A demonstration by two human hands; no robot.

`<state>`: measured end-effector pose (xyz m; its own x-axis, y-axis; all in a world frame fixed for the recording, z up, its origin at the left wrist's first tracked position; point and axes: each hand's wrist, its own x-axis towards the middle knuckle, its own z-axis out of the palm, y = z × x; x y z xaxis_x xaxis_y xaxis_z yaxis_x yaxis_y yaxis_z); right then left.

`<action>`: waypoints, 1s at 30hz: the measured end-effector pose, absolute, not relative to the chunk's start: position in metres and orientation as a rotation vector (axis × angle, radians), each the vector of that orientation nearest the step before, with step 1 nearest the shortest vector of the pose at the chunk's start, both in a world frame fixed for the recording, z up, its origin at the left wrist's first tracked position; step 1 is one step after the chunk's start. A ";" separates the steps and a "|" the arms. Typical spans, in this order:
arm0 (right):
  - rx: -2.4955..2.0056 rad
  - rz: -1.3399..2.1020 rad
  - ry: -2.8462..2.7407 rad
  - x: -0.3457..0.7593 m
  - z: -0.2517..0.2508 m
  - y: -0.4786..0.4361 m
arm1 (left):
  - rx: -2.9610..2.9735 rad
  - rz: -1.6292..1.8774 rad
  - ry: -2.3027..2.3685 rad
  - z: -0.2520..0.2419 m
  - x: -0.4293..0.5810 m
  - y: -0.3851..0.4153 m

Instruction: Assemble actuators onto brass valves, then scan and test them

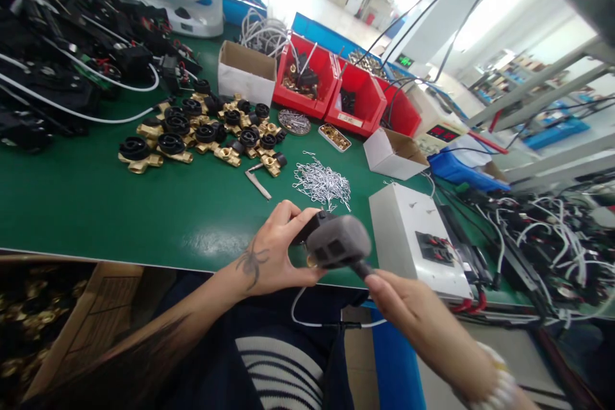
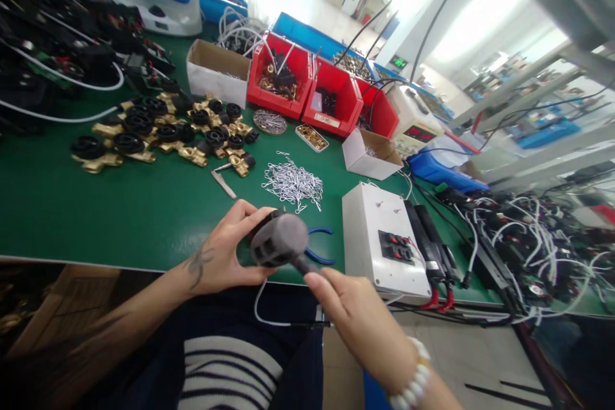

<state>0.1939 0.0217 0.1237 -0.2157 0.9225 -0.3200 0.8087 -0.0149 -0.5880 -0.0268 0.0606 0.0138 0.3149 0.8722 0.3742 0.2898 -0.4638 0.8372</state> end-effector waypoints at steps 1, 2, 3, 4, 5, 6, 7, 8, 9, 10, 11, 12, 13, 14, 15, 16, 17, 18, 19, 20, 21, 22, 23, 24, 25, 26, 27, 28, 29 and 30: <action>-1.869 1.070 -2.144 0.192 0.122 0.022 | 1.922 1.128 1.024 0.014 -0.027 0.061; -1.870 1.068 -2.168 0.192 0.122 0.022 | 1.917 1.125 1.027 0.014 -0.027 0.060; -1.856 1.051 -2.152 0.192 0.123 0.022 | 1.912 1.121 1.032 0.014 -0.028 0.060; -1.836 1.018 -2.109 0.193 0.125 0.022 | 1.906 1.117 1.040 0.014 -0.028 0.060; -1.816 0.971 -2.049 0.195 0.128 0.023 | 1.902 1.116 1.047 0.014 -0.028 0.059; -1.793 0.922 -1.992 0.197 0.130 0.023 | 1.901 1.116 1.050 0.014 -0.028 0.059; -1.782 0.898 -1.962 0.198 0.131 0.023 | 1.902 1.115 1.051 0.014 -0.027 0.059; -1.790 0.900 -1.971 0.198 0.131 0.023 | 1.904 1.116 1.047 0.014 -0.027 0.059; -1.815 0.915 -2.010 0.197 0.130 0.024 | 1.906 1.120 1.044 0.014 -0.027 0.059; -1.850 0.947 -2.071 0.196 0.128 0.024 | 1.907 1.123 1.042 0.014 -0.027 0.060; -1.884 0.992 -2.137 0.194 0.127 0.024 | 1.913 1.124 1.038 0.015 -0.026 0.060; -1.908 1.027 -2.185 0.193 0.127 0.024 | 1.919 1.125 1.035 0.015 -0.026 0.060; -1.912 1.038 -2.196 0.193 0.129 0.023 | 1.926 1.127 1.035 0.015 -0.026 0.060; -1.897 1.029 -2.165 0.193 0.131 0.022 | 1.930 1.127 1.036 0.015 -0.026 0.059; -1.866 1.005 -2.105 0.194 0.135 0.021 | 1.932 1.124 1.041 0.015 -0.026 0.059; -1.829 0.966 -2.030 0.196 0.137 0.020 | 1.932 1.122 1.048 0.015 -0.026 0.059; -1.797 0.929 -1.962 0.197 0.139 0.020 | 1.929 1.122 1.056 0.015 -0.026 0.059; -1.781 0.911 -1.927 0.198 0.139 0.019 | 1.926 1.120 1.061 0.015 -0.026 0.059; -1.785 0.917 -1.935 0.198 0.136 0.019 | 1.928 1.121 1.058 0.015 -0.026 0.059; -1.804 0.938 -1.976 0.198 0.132 0.020 | 1.932 1.126 1.053 0.015 -0.026 0.059; -1.826 0.976 -2.039 0.197 0.127 0.020 | 1.939 1.133 1.044 0.015 -0.026 0.060; -1.851 1.020 -2.097 0.195 0.122 0.021 | 1.945 1.138 1.037 0.015 -0.026 0.060; -1.854 1.062 -2.134 0.194 0.118 0.022 | 1.951 1.143 1.034 0.016 -0.025 0.060; -1.840 1.091 -2.133 0.193 0.116 0.022 | 1.954 1.146 1.039 0.016 -0.025 0.059; -1.809 1.107 -2.099 0.192 0.115 0.023 | 1.953 1.147 1.052 0.016 -0.024 0.058; -1.776 1.108 -2.045 0.192 0.116 0.024 | 1.947 1.147 1.069 0.016 -0.023 0.057; -1.746 1.088 -1.985 0.192 0.117 0.025 | 1.928 1.150 1.084 0.016 -0.021 0.055; -1.726 1.060 -1.926 0.192 0.119 0.027 | 1.893 1.166 1.097 0.016 -0.020 0.053; -1.708 1.038 -1.884 0.191 0.119 0.030 | 1.847 1.191 1.105 0.015 -0.018 0.051; -1.693 1.029 -1.865 0.190 0.118 0.033 | 1.799 1.220 1.109 0.014 -0.016 0.049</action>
<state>0.1900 0.0326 0.1185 -0.1721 0.9703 -0.1698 0.6610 -0.0140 -0.7502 -0.0158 0.0490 0.0143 0.1943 0.9136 0.3571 0.2686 -0.3997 0.8764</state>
